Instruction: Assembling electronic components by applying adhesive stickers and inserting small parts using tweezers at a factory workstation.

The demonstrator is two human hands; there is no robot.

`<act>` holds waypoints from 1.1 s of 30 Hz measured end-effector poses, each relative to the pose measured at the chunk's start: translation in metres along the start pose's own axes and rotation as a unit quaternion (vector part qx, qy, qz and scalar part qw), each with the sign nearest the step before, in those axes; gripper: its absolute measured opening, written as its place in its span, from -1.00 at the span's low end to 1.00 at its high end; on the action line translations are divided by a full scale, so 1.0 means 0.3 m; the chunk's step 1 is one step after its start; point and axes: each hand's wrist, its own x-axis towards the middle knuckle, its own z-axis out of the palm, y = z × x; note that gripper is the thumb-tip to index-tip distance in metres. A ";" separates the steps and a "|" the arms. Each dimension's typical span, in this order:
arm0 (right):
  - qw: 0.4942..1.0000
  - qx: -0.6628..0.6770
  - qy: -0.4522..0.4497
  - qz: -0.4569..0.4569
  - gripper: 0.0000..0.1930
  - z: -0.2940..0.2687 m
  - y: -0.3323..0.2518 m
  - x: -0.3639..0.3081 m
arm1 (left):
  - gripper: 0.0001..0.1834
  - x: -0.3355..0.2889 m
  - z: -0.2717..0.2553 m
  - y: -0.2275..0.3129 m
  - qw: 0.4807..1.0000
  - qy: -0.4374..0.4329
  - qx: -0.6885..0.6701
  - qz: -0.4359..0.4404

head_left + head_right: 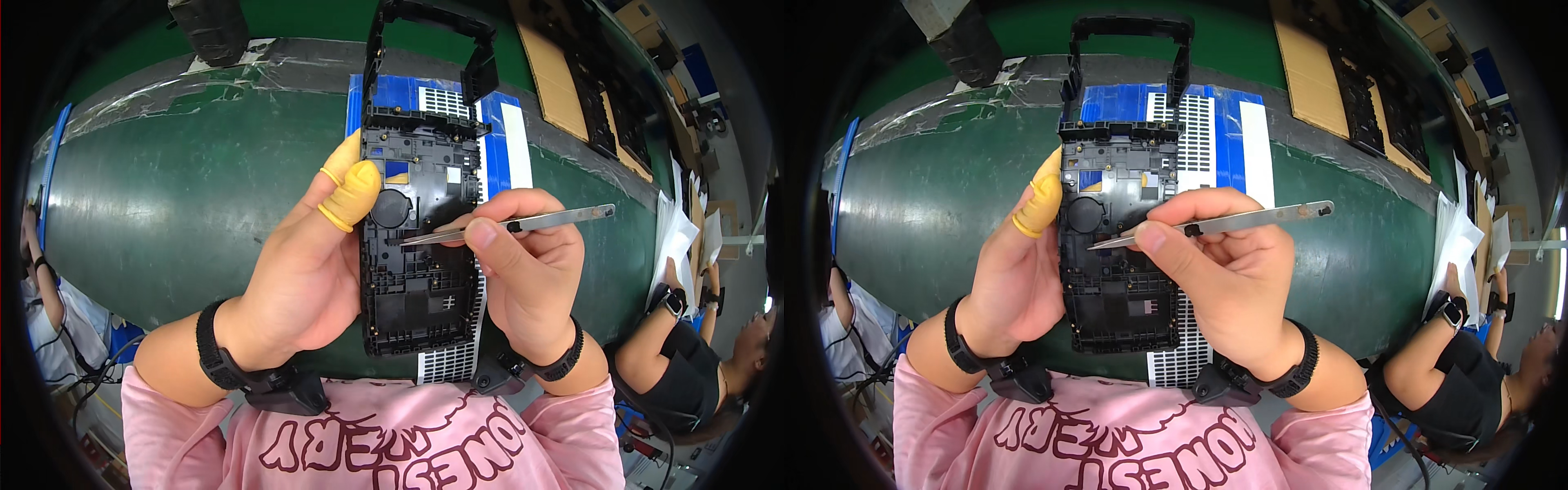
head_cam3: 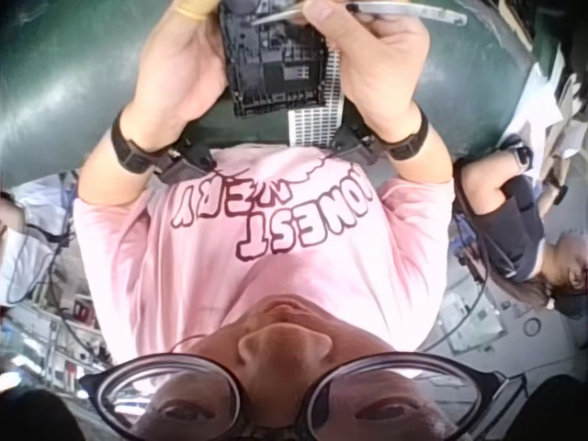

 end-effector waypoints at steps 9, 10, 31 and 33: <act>1.000 -0.002 -0.003 -0.007 -0.86 0.011 -0.004 -0.003 | -0.41 -0.012 0.004 0.011 1.000 -0.015 -0.004 0.009; 1.000 -0.002 -0.003 -0.006 -0.86 0.012 -0.002 -0.003 | -0.40 -0.013 0.004 0.012 1.000 -0.012 -0.002 0.012; 1.000 -0.016 0.002 -0.027 -0.86 0.010 0.011 -0.007 | -0.41 -0.021 0.012 0.002 1.000 0.002 0.000 0.030; 1.000 -0.009 0.007 -0.020 -0.86 0.011 0.014 -0.008 | -0.42 -0.019 0.011 0.001 1.000 0.001 0.000 0.031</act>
